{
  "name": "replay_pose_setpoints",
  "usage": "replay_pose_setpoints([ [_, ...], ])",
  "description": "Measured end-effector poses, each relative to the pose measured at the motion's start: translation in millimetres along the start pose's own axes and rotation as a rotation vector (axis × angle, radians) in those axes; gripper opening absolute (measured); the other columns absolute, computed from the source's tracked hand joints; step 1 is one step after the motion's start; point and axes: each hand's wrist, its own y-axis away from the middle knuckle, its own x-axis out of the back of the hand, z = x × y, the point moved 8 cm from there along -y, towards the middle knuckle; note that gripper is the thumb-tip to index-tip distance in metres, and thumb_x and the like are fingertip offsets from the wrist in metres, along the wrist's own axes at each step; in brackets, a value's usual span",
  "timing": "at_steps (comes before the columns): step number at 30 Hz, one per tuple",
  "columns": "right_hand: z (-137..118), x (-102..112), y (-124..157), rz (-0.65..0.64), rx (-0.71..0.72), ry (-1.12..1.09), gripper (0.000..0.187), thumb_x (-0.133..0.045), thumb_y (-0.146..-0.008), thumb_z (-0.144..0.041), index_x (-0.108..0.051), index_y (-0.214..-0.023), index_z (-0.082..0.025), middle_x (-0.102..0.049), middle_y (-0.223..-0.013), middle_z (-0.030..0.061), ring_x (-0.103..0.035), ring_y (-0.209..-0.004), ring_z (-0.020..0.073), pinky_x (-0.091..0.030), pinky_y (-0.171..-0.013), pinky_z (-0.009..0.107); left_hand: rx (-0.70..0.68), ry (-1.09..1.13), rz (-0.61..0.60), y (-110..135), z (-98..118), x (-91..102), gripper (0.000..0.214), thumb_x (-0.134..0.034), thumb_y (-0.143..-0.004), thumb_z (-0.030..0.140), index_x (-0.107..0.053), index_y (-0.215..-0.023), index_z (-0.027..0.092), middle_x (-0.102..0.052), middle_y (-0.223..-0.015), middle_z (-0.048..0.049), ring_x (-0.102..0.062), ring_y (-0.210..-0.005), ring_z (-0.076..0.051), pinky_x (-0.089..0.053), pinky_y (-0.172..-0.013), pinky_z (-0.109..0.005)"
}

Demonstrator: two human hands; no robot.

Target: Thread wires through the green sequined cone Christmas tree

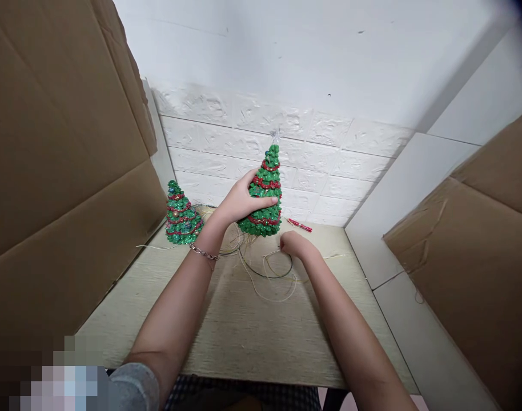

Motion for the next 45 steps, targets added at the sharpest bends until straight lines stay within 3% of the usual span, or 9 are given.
replay_pose_setpoints([
  [9,21.1,53.9,30.4,0.182,0.036,-0.196,0.024,-0.045,-0.076,-0.005,-0.065,-0.087,-0.013,-0.069,-0.081,0.0057,-0.059,-0.068,0.0113,-0.040,-0.062,0.020,0.129,0.500,0.122,-1.9,-15.3,13.6,0.048,-0.078,-0.058,0.038,-0.056,-0.095,0.016,-0.065,-0.092,-0.0058,-0.063,-0.080,-0.017,-0.052,-0.072,-0.030],
  [16,51.6,90.0,53.6,0.421,-0.038,-0.413,0.018,-0.040,-0.080,-0.013,-0.056,-0.076,-0.017,-0.067,-0.073,0.0027,-0.059,-0.069,0.0123,-0.038,-0.063,0.022,0.118,0.542,0.101,-1.1,-10.0,13.0,0.045,-0.077,-0.058,0.036,-0.056,-0.092,0.016,-0.065,-0.088,-0.0051,-0.062,-0.076,-0.016,-0.052,-0.070,-0.028],
  [21,65.6,92.6,55.5,0.528,-0.038,-0.698,0.009,-0.034,-0.088,-0.019,-0.036,-0.080,-0.022,-0.064,-0.069,-0.0019,-0.060,-0.059,0.0117,-0.041,-0.062,0.024,0.126,0.558,0.027,-0.2,-8.8,-0.9,0.046,-0.077,-0.059,0.035,-0.055,-0.094,0.016,-0.065,-0.087,-0.0046,-0.062,-0.074,-0.015,-0.051,-0.067,-0.027],
  [24,65.6,89.8,51.5,0.547,-0.075,-0.861,0.009,-0.037,-0.088,-0.018,-0.035,-0.079,-0.022,-0.064,-0.071,-0.0018,-0.061,-0.059,0.0116,-0.042,-0.062,0.025,0.115,0.587,-0.026,0.3,-5.4,-9.4,0.044,-0.077,-0.059,0.033,-0.055,-0.093,0.015,-0.063,-0.085,-0.0035,-0.060,-0.071,-0.014,-0.051,-0.066,-0.026],
  [27,57.6,86.7,47.3,0.590,-0.070,-1.188,0.009,-0.042,-0.085,-0.018,-0.040,-0.076,-0.021,-0.062,-0.071,-0.0021,-0.058,-0.059,0.0082,-0.043,-0.062,0.022,0.114,0.598,-0.077,1.5,-1.8,-16.8,0.044,-0.078,-0.058,0.032,-0.056,-0.092,0.015,-0.063,-0.085,-0.0038,-0.060,-0.072,-0.014,-0.050,-0.066,-0.026],
  [31,28.5,79.2,35.3,0.517,0.113,-1.486,0.016,-0.056,-0.076,-0.024,-0.046,-0.065,-0.019,-0.044,-0.051,-0.0069,-0.039,-0.044,0.0049,-0.033,-0.046,0.019,0.122,0.585,-0.158,3.2,-0.4,-26.6,0.048,-0.079,-0.057,0.035,-0.056,-0.094,0.014,-0.064,-0.088,-0.0058,-0.059,-0.074,-0.015,-0.050,-0.066,-0.027],
  [33,12.6,74.1,29.9,0.425,0.222,-1.559,0.021,-0.062,-0.071,-0.030,-0.047,-0.064,-0.019,-0.044,-0.051,-0.0067,-0.037,-0.044,0.0053,-0.032,-0.044,0.019,0.114,0.578,-0.202,4.0,0.4,-31.1,0.051,-0.079,-0.056,0.036,-0.056,-0.095,0.014,-0.064,-0.090,-0.0070,-0.059,-0.075,-0.015,-0.049,-0.067,-0.027],
  [40,-9.1,65.3,32.0,0.311,0.256,-1.504,0.026,-0.071,-0.064,-0.035,-0.060,-0.081,-0.019,-0.067,-0.075,0.0008,-0.060,-0.065,0.0137,-0.051,-0.064,0.026,0.081,0.505,-0.327,8.6,7.5,-43.8,0.052,-0.078,-0.058,0.040,-0.059,-0.098,0.014,-0.066,-0.099,-0.0107,-0.061,-0.093,-0.024,-0.049,-0.077,-0.033],
  [45,-20.8,60.0,28.6,0.226,0.333,-1.467,0.040,-0.068,-0.067,-0.037,-0.063,-0.103,-0.020,-0.071,-0.101,0.0029,-0.065,-0.092,0.0202,-0.052,-0.085,0.033,0.064,0.431,-0.430,11.7,7.3,-52.1,0.048,-0.077,-0.061,0.038,-0.059,-0.099,0.016,-0.066,-0.102,-0.0104,-0.060,-0.094,-0.023,-0.048,-0.077,-0.033],
])
